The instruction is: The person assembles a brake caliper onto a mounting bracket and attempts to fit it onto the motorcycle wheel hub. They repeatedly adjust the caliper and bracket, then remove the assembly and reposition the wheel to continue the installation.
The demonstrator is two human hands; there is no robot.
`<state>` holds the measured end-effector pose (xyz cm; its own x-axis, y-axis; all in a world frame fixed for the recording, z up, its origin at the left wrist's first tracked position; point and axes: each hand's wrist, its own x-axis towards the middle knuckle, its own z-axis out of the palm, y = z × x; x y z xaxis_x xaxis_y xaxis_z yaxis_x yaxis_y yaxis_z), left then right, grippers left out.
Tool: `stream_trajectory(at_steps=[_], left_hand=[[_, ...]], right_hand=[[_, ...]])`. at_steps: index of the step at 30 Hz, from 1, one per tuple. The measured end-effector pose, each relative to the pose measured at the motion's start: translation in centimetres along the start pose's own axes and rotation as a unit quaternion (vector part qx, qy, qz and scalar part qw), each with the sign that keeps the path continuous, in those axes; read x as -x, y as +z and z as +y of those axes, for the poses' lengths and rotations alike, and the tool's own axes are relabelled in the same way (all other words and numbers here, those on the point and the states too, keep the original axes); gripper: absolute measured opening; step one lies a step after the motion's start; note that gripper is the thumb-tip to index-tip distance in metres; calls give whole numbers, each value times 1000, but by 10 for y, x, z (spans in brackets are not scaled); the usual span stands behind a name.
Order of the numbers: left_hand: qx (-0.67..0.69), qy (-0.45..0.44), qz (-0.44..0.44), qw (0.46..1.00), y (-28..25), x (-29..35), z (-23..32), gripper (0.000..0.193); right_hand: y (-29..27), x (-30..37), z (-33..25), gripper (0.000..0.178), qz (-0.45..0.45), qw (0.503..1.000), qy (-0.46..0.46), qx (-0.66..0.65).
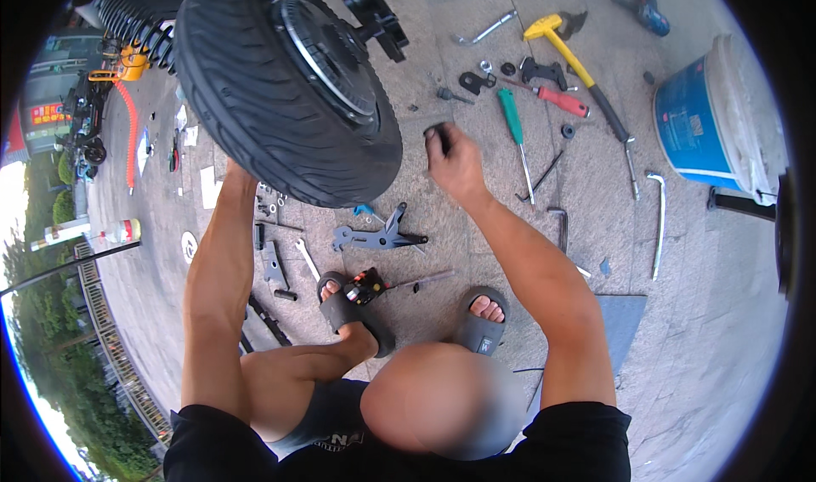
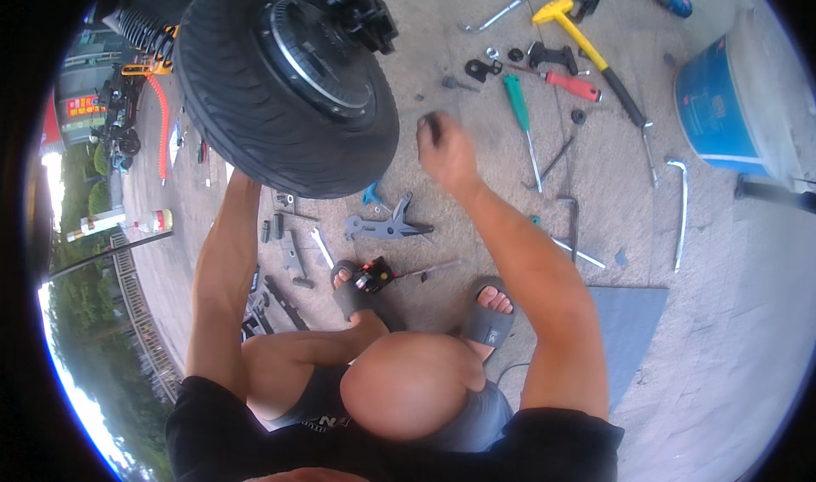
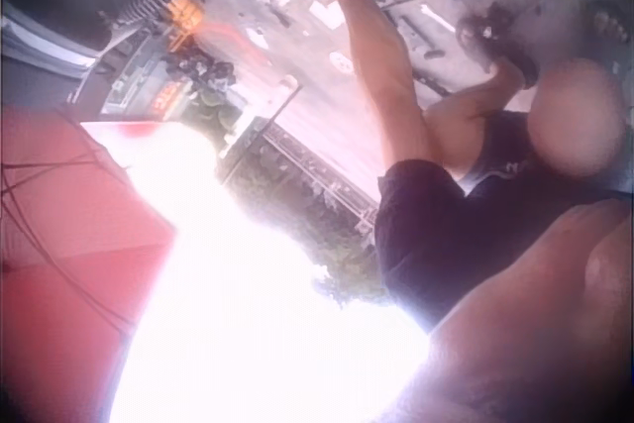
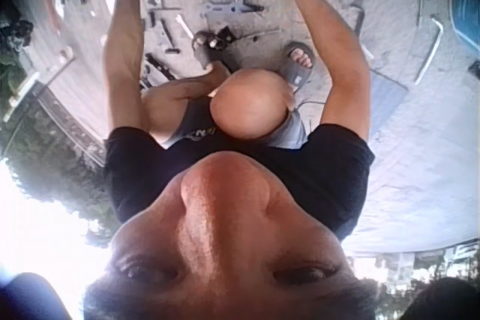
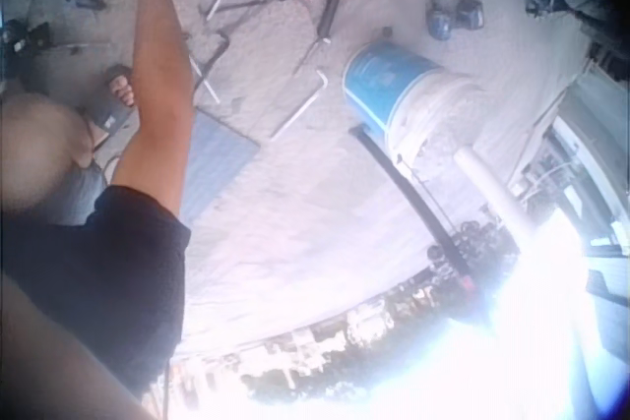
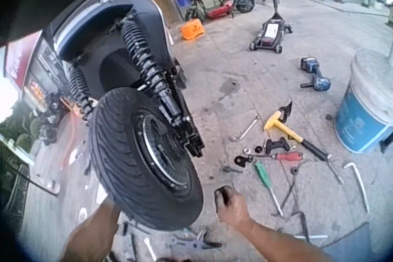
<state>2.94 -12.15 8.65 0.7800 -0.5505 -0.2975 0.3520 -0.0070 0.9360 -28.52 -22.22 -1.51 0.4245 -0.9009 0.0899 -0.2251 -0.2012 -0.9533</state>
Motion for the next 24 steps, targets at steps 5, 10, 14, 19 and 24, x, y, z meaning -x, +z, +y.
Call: stream_trajectory(at_steps=[5,10,14,19,24], left_hand=[[10,17,-5,1000,-23,-14,-24,37],[-75,112,62,989,-23,-35,-50,38],[-308,236,161,907,-10,-33,-55,44],[-193,288,95,933,1,-16,-45,47],[-198,246,64,947,0,-7,-34,48]], right_hand=[[2,-58,-53,23,91,986,-1,-138],[2,-83,-87,23,119,988,-16,-101],[-6,-88,-95,27,101,992,-67,-24],[-6,-101,-84,41,84,994,24,-59],[-18,-79,-112,56,104,992,65,-27]])
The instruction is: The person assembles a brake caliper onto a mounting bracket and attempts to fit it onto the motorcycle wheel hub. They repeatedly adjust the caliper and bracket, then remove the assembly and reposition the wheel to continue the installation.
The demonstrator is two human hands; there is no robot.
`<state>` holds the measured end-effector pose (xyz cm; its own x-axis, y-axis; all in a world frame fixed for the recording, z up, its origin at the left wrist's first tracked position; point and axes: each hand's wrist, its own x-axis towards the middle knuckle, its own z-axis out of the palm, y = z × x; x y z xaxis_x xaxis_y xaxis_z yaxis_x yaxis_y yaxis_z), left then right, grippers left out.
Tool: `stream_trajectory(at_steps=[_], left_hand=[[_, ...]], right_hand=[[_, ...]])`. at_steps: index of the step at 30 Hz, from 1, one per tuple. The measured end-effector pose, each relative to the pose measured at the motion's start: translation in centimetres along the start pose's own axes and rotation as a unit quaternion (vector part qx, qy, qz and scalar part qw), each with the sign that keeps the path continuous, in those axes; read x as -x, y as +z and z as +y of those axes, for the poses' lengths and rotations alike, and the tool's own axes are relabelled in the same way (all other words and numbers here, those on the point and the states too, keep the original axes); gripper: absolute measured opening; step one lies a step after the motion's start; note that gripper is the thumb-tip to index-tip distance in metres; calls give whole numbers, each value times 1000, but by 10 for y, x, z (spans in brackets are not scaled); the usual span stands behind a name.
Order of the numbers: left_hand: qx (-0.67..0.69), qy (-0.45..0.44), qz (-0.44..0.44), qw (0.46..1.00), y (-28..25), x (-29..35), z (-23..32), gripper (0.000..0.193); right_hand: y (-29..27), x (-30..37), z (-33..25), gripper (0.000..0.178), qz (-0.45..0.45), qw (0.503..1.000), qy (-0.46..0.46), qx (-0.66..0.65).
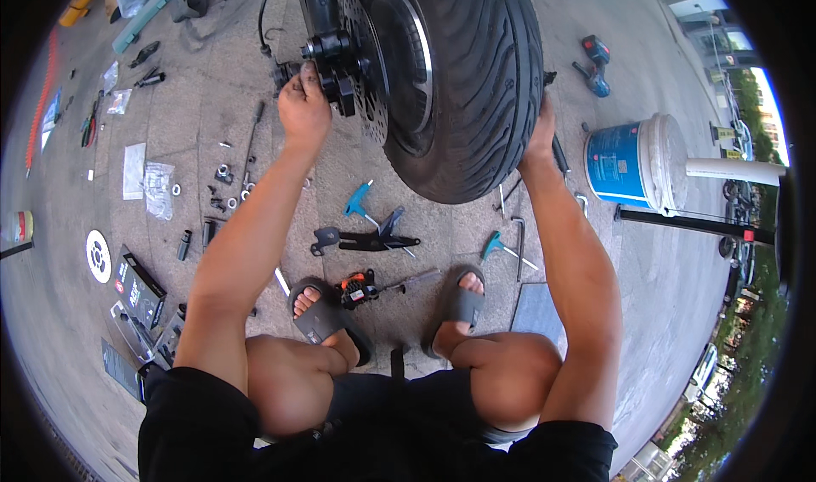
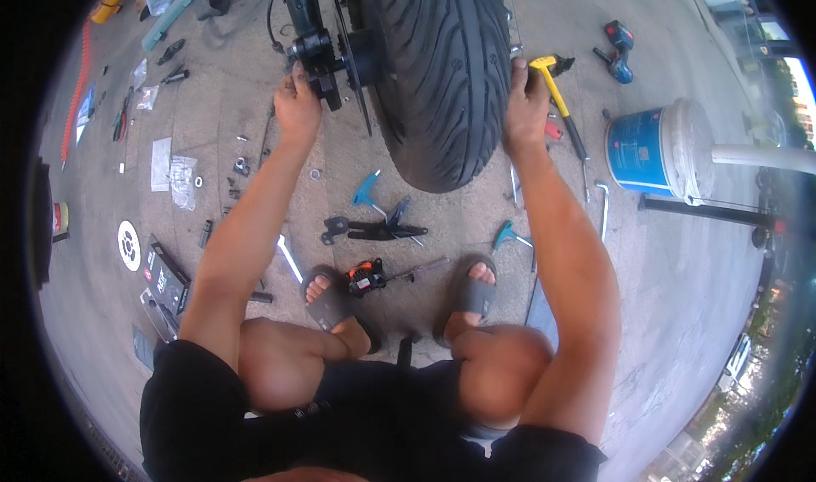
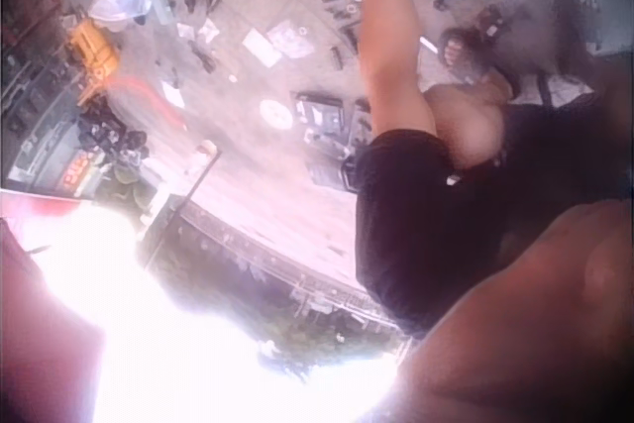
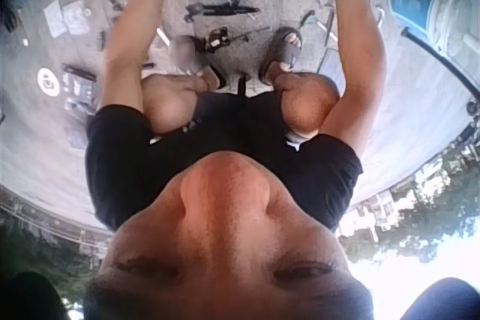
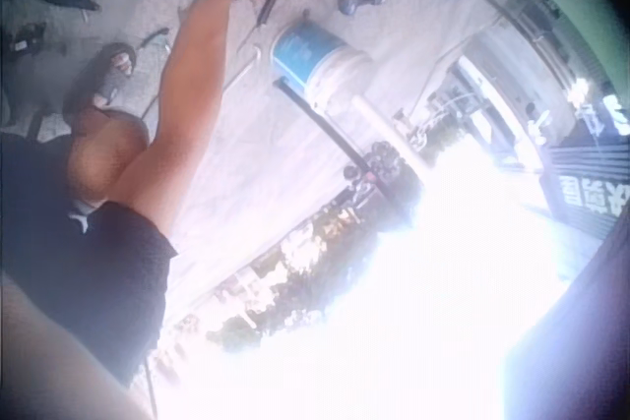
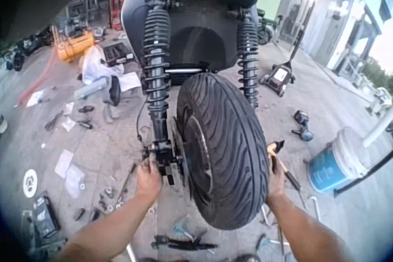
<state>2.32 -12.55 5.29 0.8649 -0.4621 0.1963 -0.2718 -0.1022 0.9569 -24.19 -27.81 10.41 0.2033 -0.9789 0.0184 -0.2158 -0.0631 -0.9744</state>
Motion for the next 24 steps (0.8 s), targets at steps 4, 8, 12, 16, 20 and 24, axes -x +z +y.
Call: stream_trajectory(at_steps=[4,8,12,16,20,24], left_hand=[[-19,-8,-21,1000,-3,-2,3,47],[-69,-10,-40,997,-10,-3,5,48],[-101,-46,-52,992,-14,-3,9,49],[-98,-45,-24,994,-12,4,12,45],[-108,-96,-32,989,-14,13,10,45],[-89,-130,-45,986,-14,19,8,46]], right_hand=[[-10,37,-46,65,-184,978,-6,-101],[0,72,-76,96,-238,957,-148,-69],[11,79,-90,103,-193,974,-107,-52],[12,75,-94,95,-172,977,-123,-34],[5,69,-95,95,-150,983,-103,-33],[-2,67,-94,100,-142,986,-81,-34]])
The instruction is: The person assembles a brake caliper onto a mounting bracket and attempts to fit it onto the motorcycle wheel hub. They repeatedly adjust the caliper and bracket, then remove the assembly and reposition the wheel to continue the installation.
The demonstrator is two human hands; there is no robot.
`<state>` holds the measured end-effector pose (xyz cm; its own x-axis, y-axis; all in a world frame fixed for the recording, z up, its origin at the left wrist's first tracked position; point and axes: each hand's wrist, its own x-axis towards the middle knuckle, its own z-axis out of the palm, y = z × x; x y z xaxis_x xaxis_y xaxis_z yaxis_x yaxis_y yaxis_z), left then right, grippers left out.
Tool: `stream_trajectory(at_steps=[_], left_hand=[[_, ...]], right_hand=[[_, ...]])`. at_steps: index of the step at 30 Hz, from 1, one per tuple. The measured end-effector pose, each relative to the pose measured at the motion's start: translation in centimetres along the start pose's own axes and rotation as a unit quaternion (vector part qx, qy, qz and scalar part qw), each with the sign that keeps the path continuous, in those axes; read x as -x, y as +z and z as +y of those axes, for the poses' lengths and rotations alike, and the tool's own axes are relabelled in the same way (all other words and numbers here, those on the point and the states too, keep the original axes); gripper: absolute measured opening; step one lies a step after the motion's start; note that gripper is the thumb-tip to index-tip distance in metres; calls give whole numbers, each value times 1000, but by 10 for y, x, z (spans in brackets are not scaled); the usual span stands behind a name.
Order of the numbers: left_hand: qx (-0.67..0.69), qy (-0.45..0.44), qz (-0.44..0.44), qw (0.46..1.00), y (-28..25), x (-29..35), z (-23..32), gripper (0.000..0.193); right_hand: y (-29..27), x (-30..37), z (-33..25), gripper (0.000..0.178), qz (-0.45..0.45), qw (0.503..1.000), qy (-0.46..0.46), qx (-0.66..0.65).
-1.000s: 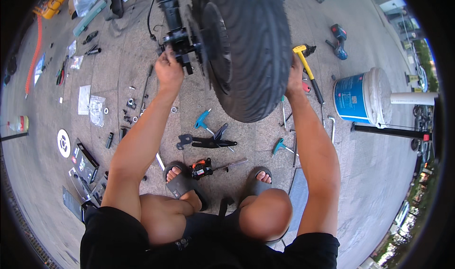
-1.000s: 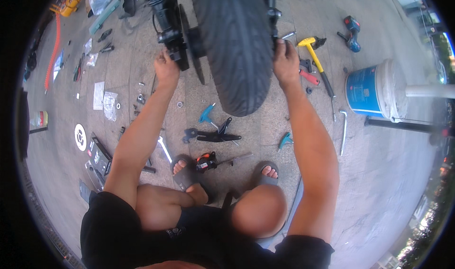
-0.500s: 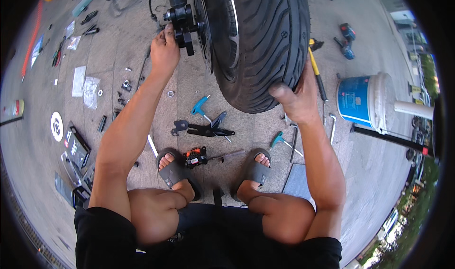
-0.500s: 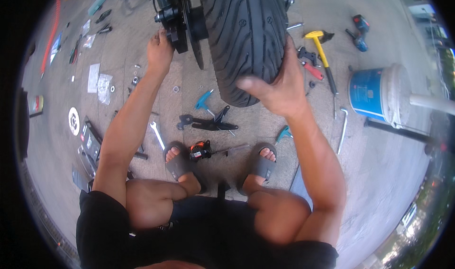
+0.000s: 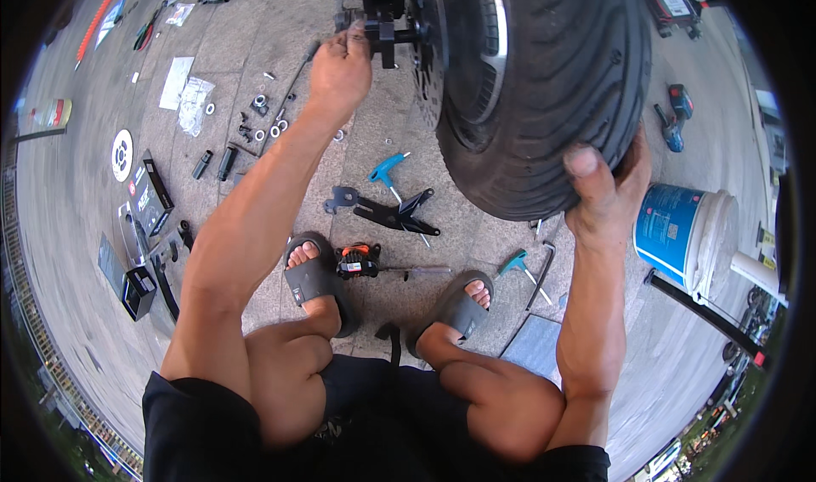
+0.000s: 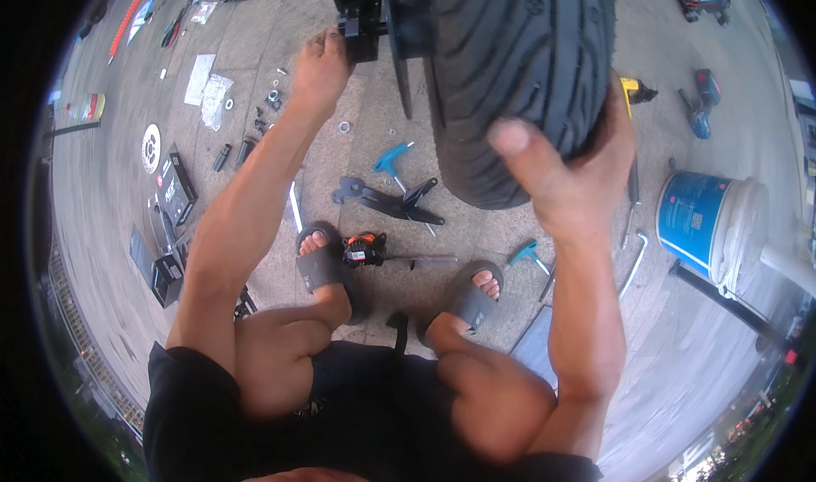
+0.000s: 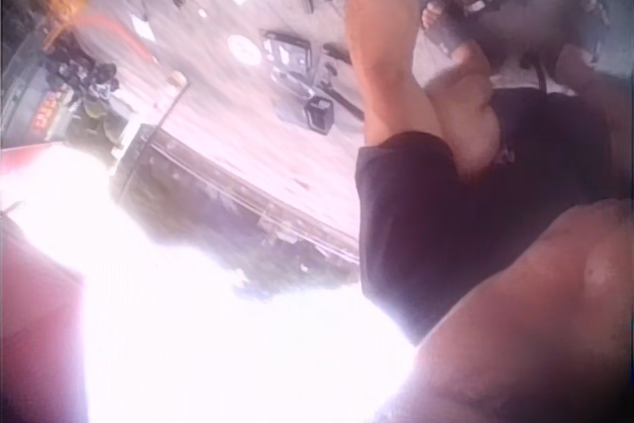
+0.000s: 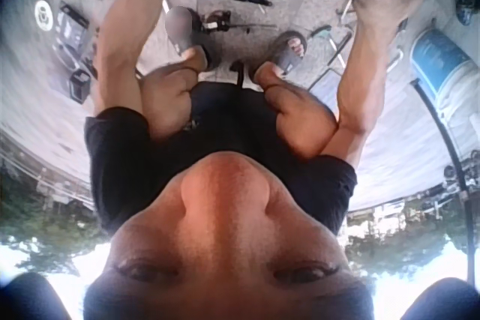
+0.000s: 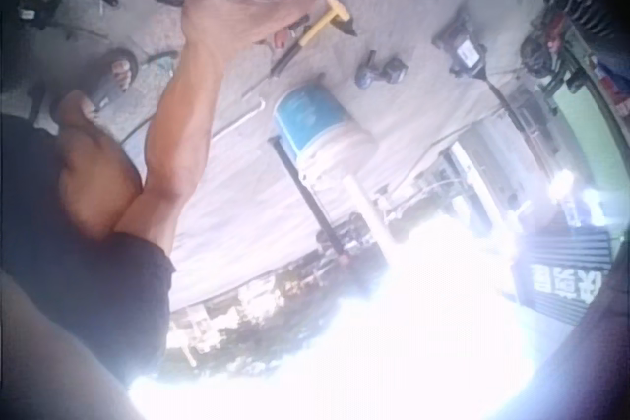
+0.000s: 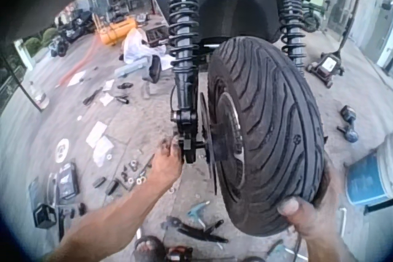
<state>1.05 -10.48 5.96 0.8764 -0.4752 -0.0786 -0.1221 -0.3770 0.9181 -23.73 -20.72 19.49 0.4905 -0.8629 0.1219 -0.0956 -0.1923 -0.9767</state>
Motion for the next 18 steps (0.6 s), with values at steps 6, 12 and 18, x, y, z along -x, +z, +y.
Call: stream_trajectory(at_steps=[6,12,18], left_hand=[[-19,49,-18,998,-2,12,1,38],[-42,16,-22,999,-3,25,16,40],[-103,45,-26,993,-8,25,21,41]], right_hand=[[-8,-4,-1,108,12,1000,2,18],[-17,-10,-5,108,-6,1000,29,1],[-18,-12,-4,110,-10,1000,7,28]])
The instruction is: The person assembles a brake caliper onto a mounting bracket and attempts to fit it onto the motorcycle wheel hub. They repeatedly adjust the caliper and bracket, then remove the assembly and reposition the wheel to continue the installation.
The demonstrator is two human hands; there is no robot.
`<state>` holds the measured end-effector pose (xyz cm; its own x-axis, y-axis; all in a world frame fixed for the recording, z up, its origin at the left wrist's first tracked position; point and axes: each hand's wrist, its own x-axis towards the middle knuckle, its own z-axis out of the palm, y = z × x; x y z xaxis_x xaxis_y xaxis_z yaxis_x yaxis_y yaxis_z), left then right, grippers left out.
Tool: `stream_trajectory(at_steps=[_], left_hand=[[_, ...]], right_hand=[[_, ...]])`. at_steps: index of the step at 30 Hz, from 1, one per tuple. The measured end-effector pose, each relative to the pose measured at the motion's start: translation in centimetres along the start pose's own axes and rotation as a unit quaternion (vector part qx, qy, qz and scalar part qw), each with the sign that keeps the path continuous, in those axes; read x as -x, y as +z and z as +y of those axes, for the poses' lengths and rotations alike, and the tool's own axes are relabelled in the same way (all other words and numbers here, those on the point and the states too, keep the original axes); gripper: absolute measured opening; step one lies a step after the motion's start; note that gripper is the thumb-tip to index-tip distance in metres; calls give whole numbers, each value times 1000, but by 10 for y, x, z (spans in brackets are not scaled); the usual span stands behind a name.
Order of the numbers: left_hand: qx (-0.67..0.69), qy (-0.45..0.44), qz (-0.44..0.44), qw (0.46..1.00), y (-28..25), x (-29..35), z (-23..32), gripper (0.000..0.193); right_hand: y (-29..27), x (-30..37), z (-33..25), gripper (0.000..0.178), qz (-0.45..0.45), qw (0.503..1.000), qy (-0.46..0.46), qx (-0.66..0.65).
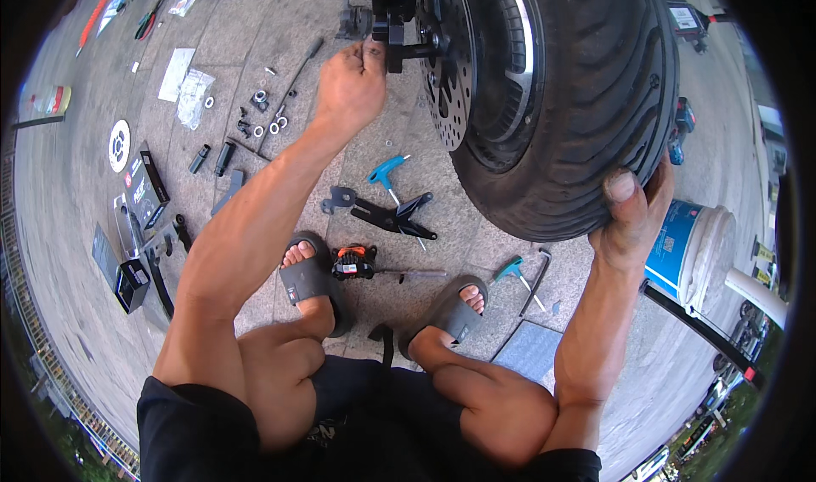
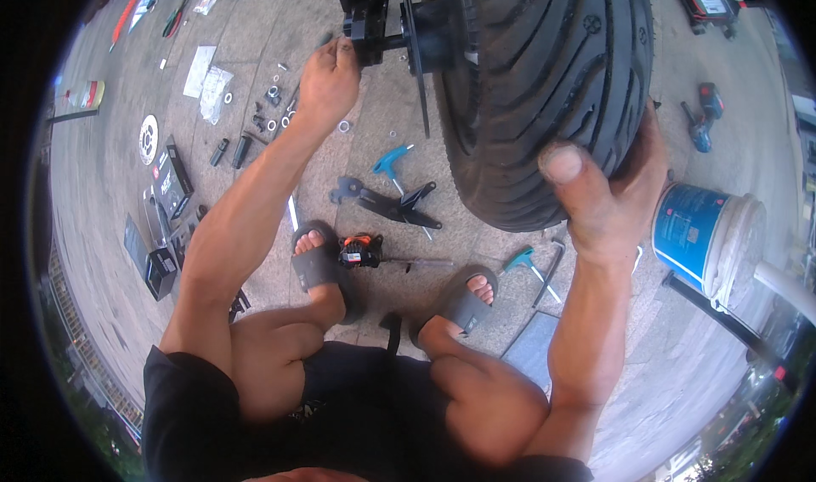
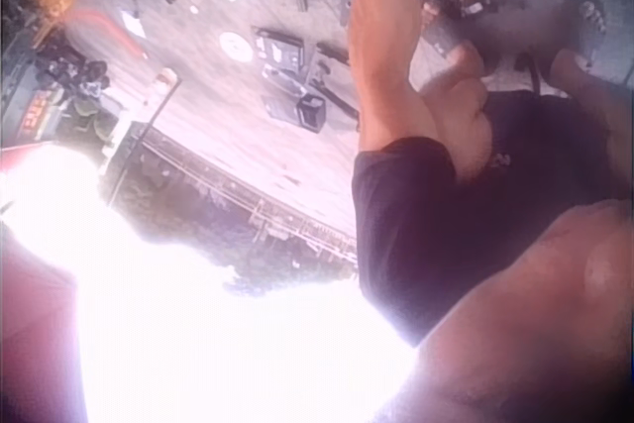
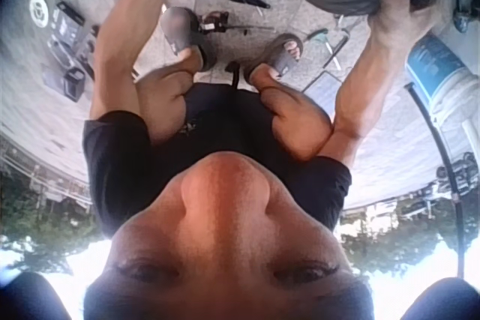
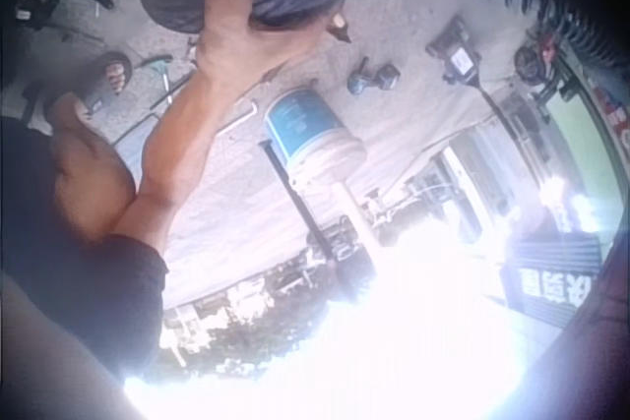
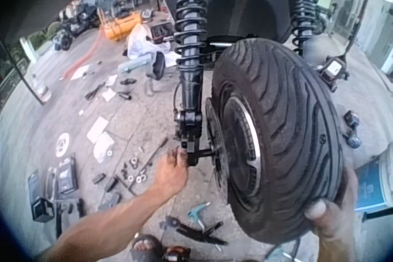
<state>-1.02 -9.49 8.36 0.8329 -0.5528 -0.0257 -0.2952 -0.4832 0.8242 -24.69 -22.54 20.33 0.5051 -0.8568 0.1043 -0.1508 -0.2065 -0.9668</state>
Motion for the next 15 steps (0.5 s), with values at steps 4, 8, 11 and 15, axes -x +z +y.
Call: stream_trajectory(at_steps=[4,8,11,15], left_hand=[[54,-6,-23,998,2,-3,-12,43],[97,6,-83,992,-4,-6,-20,45],[38,27,-93,995,-7,-8,-19,45],[48,27,-91,994,-7,-5,-20,45]], right_hand=[[0,0,-4,116,-29,995,-87,50],[2,-1,-13,129,-56,966,-179,177],[3,-1,-22,131,-60,970,-137,191],[3,-5,-30,130,-68,980,-86,169]])
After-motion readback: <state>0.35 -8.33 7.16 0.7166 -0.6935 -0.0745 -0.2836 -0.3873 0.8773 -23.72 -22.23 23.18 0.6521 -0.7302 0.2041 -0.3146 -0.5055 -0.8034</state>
